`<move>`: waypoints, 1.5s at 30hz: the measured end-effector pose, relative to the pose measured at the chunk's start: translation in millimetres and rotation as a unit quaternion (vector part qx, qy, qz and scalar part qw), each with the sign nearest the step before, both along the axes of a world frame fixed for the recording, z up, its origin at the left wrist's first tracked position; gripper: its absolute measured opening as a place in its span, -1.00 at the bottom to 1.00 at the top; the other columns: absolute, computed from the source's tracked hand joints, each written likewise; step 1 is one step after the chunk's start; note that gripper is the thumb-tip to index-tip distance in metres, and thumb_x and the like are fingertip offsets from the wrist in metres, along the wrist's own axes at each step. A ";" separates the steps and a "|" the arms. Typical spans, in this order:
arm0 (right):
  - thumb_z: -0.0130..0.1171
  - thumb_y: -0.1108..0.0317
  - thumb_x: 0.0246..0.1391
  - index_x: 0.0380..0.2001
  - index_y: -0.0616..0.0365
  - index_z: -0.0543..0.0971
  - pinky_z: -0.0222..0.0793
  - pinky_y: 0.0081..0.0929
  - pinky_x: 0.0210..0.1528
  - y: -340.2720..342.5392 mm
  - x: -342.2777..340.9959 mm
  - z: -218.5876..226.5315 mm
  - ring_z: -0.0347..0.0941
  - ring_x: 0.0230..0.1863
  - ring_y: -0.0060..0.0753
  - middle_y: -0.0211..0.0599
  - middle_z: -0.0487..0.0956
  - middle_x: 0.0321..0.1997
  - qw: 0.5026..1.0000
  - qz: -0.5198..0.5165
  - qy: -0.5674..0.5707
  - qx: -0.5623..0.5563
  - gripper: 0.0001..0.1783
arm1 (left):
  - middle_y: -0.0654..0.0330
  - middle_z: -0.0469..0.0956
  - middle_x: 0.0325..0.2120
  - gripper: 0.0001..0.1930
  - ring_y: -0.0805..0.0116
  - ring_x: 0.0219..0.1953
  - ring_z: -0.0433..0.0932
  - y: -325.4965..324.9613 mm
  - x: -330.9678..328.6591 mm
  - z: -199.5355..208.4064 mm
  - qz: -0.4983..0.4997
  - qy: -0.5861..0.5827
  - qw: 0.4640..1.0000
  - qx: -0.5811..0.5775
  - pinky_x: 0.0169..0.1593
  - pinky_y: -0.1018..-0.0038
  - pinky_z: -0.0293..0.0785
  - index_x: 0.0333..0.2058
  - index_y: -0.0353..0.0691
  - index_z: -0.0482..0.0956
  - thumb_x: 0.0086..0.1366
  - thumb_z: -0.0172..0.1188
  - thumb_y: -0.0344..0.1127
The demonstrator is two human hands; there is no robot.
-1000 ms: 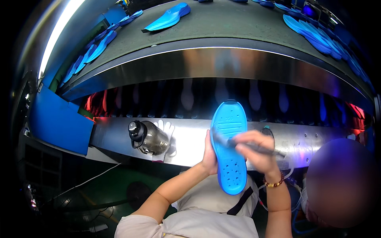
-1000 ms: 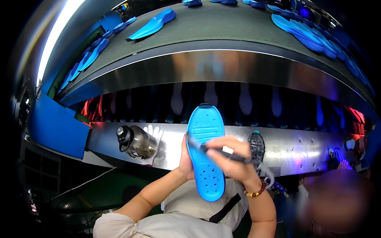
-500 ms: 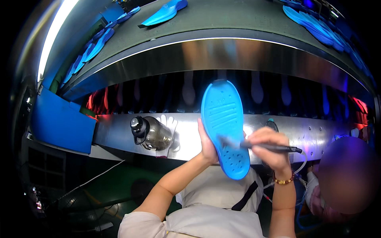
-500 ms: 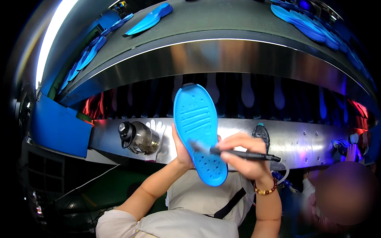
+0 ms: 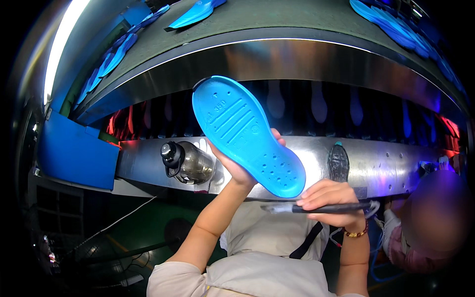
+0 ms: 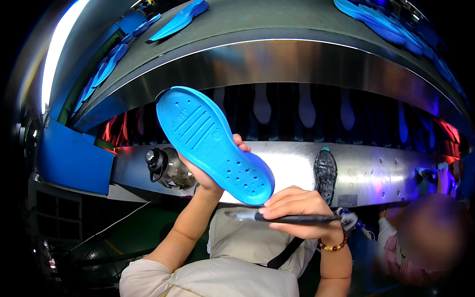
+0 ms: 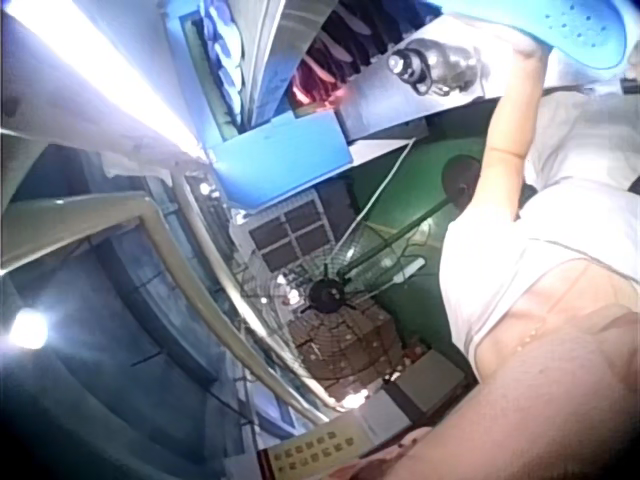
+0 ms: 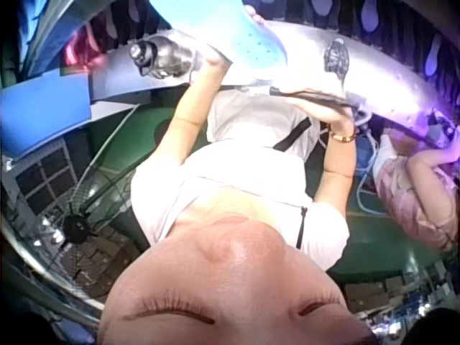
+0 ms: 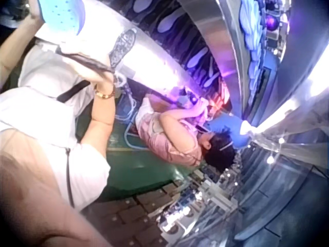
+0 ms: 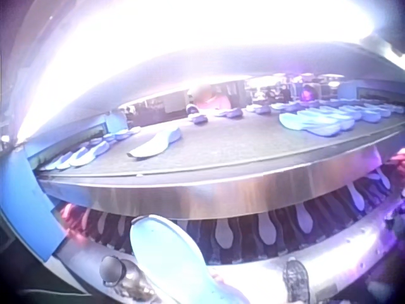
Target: The person applies adhesive to blue shoe soles using a brush, then places each sole onto an upper conveyor belt.
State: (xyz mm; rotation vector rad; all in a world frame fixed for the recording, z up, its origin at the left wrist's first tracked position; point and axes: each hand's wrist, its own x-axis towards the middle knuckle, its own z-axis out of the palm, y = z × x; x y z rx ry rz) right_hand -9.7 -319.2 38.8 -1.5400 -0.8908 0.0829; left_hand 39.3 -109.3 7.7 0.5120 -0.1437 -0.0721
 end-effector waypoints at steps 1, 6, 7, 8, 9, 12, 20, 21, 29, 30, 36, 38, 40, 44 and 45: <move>0.26 0.56 -0.33 -0.49 0.24 0.58 0.39 -0.41 -0.18 -4.8 0.9 -4.6 0.48 -0.24 -0.30 -0.22 0.58 -0.37 0.998 0.021 0.047 0.044 -0.81 | -0.12 0.47 -0.39 0.04 0.07 -0.38 0.50 -1.3 0.3 2.0 0.003 0.002 1.000 0.007 -0.26 0.23 0.46 -0.11 -0.30 0.30 -0.12 -0.60 0.60; 0.25 0.61 -0.35 -0.44 0.24 0.58 0.38 -0.47 -0.15 2.6 -0.9 -11.7 0.47 -0.24 -0.29 -0.15 0.57 -0.33 0.994 -0.094 0.010 -0.045 -0.75 | -0.12 0.46 -0.38 0.05 0.08 -0.36 0.50 -5.0 4.3 10.3 -0.010 0.001 1.000 0.021 -0.29 0.23 0.47 -0.08 -0.30 0.28 -0.13 -0.62 0.61; 0.24 0.61 -0.35 -0.45 0.26 0.58 0.35 -0.46 -0.11 3.1 -2.6 -9.9 0.45 -0.20 -0.29 -0.15 0.57 -0.35 0.998 -0.058 0.028 -0.014 -0.76 | -0.12 0.45 -0.37 0.06 0.09 -0.35 0.50 -1.2 3.6 10.3 -0.025 -0.021 0.999 0.031 -0.28 0.24 0.47 -0.07 -0.30 0.27 -0.14 -0.63 0.61; 0.23 0.62 -0.36 -0.45 0.27 0.58 0.33 -0.44 -0.09 -1.3 1.3 -13.7 0.44 -0.19 -0.28 -0.16 0.57 -0.36 0.997 -0.008 0.065 0.040 -0.76 | -0.12 0.45 -0.37 0.06 0.09 -0.35 0.50 2.2 4.3 11.1 -0.021 -0.020 0.999 0.031 -0.28 0.24 0.47 -0.07 -0.30 0.27 -0.14 -0.63 0.61; 0.23 0.62 -0.36 -0.46 0.28 0.58 0.31 -0.43 -0.07 -5.7 6.5 -21.6 0.44 -0.18 -0.26 -0.16 0.57 -0.38 0.989 0.043 0.101 0.095 -0.76 | -0.12 0.45 -0.34 0.07 0.08 -0.33 0.50 5.9 5.6 12.3 -0.037 -0.042 0.998 0.036 -0.26 0.23 0.47 -0.05 -0.31 0.25 -0.13 -0.62 0.61; 0.14 0.62 -0.23 -0.38 0.36 0.51 0.31 -0.38 -0.04 -5.9 4.5 -49.5 0.43 -0.17 -0.22 0.00 0.51 -0.26 0.949 -0.049 0.228 0.213 -0.78 | -0.13 0.42 -0.25 0.05 0.05 -0.24 0.47 -7.5 3.3 20.6 -0.059 -0.010 0.998 0.034 -0.17 0.22 0.44 0.00 -0.34 0.22 -0.09 -0.57 0.58; 0.11 0.59 -0.13 -0.31 0.36 0.47 0.43 -0.57 -0.41 28.3 -24.1 -36.1 0.45 -0.51 -0.43 0.03 0.50 -0.22 0.939 -0.102 0.264 0.195 -0.78 | -0.10 0.25 0.02 -0.23 0.07 0.00 0.34 -12.2 -21.2 -19.2 -0.161 0.010 0.983 0.088 0.06 0.21 0.26 0.14 -0.31 0.04 0.16 -0.30 0.24; 0.17 0.62 -0.21 -0.34 0.35 0.50 0.42 -0.59 -0.39 19.9 -27.7 -27.6 0.49 -0.47 -0.40 -0.03 0.53 -0.26 0.951 -0.104 0.274 0.101 -0.76 | -0.06 0.28 0.01 -0.29 0.11 -0.02 0.36 -4.5 -19.7 -18.6 -0.158 0.045 0.981 0.104 0.04 0.26 0.29 0.12 -0.33 0.07 0.17 -0.20 0.14; 0.21 0.59 -0.25 -0.41 0.30 0.54 0.42 -0.52 -0.18 14.4 -6.1 -6.4 0.53 -0.28 -0.26 -0.11 0.56 -0.33 0.997 -0.031 0.038 -0.055 -0.79 | -0.01 0.37 -0.10 -0.37 0.30 -0.11 0.42 17.3 1.0 -5.4 -0.362 -0.014 0.915 0.177 -0.03 0.46 0.34 0.06 -0.41 0.16 0.13 0.01 -0.05; 0.21 0.58 -0.25 -0.41 0.29 0.55 0.43 -0.52 -0.19 12.4 -7.8 -2.7 0.53 -0.28 -0.26 -0.12 0.56 -0.32 0.997 -0.007 0.029 -0.077 -0.80 | -0.01 0.38 -0.10 -0.38 0.30 -0.11 0.42 16.1 0.4 -0.7 -0.388 -0.010 0.906 0.169 -0.03 0.46 0.33 0.06 -0.40 0.18 0.13 0.01 -0.06; 0.23 0.59 -0.27 -0.42 0.28 0.55 0.44 -0.45 -0.19 -7.8 -2.3 12.1 0.51 -0.23 -0.22 -0.09 0.56 -0.30 0.999 0.018 0.002 -0.047 -0.78 | 0.00 0.37 -0.09 -0.40 0.29 -0.12 0.41 18.8 -1.6 5.7 -0.446 0.124 0.863 0.202 -0.03 0.44 0.32 0.06 -0.37 0.20 0.12 -0.02 -0.07; 0.21 0.53 -0.21 -0.39 0.22 0.56 0.44 -0.49 -0.19 -1.4 1.7 15.6 0.52 -0.23 -0.30 -0.18 0.56 -0.29 0.993 0.025 0.005 -0.114 -0.80 | -0.01 0.34 -0.06 -0.40 0.29 -0.11 0.39 24.2 3.0 7.9 -0.485 0.146 0.826 0.249 -0.02 0.43 0.31 0.05 -0.38 0.21 0.11 -0.03 -0.08; 0.20 0.52 -0.20 -0.38 0.20 0.56 0.43 -0.52 -0.19 -3.1 2.4 23.2 0.51 -0.23 -0.30 -0.22 0.57 -0.29 0.978 0.080 0.022 -0.189 -0.80 | -0.04 0.32 -0.03 -0.38 0.26 -0.06 0.37 21.7 -1.7 11.4 -0.471 0.086 0.813 0.330 0.02 0.41 0.27 0.07 -0.39 0.18 0.13 -0.04 -0.06; 0.19 0.55 -0.21 -0.39 0.21 0.56 0.43 -0.50 -0.18 -19.3 9.6 31.7 0.52 -0.23 -0.29 -0.20 0.57 -0.31 0.982 0.093 0.003 -0.162 -0.81 | -0.06 0.32 -0.03 -0.37 0.24 -0.04 0.37 29.1 -2.5 20.8 -0.468 0.162 0.815 0.301 0.05 0.43 0.26 0.07 -0.44 0.18 0.13 -0.01 -0.09; 0.19 0.56 -0.21 -0.40 0.22 0.55 0.43 -0.49 -0.17 -17.3 10.7 26.2 0.51 -0.23 -0.27 -0.19 0.57 -0.30 0.990 0.049 0.006 -0.132 -0.80 | -0.06 0.32 -0.03 -0.37 0.24 -0.04 0.37 30.4 -1.9 20.2 -0.468 0.162 0.815 0.301 0.05 0.43 0.26 0.07 -0.44 0.18 0.13 -0.01 -0.09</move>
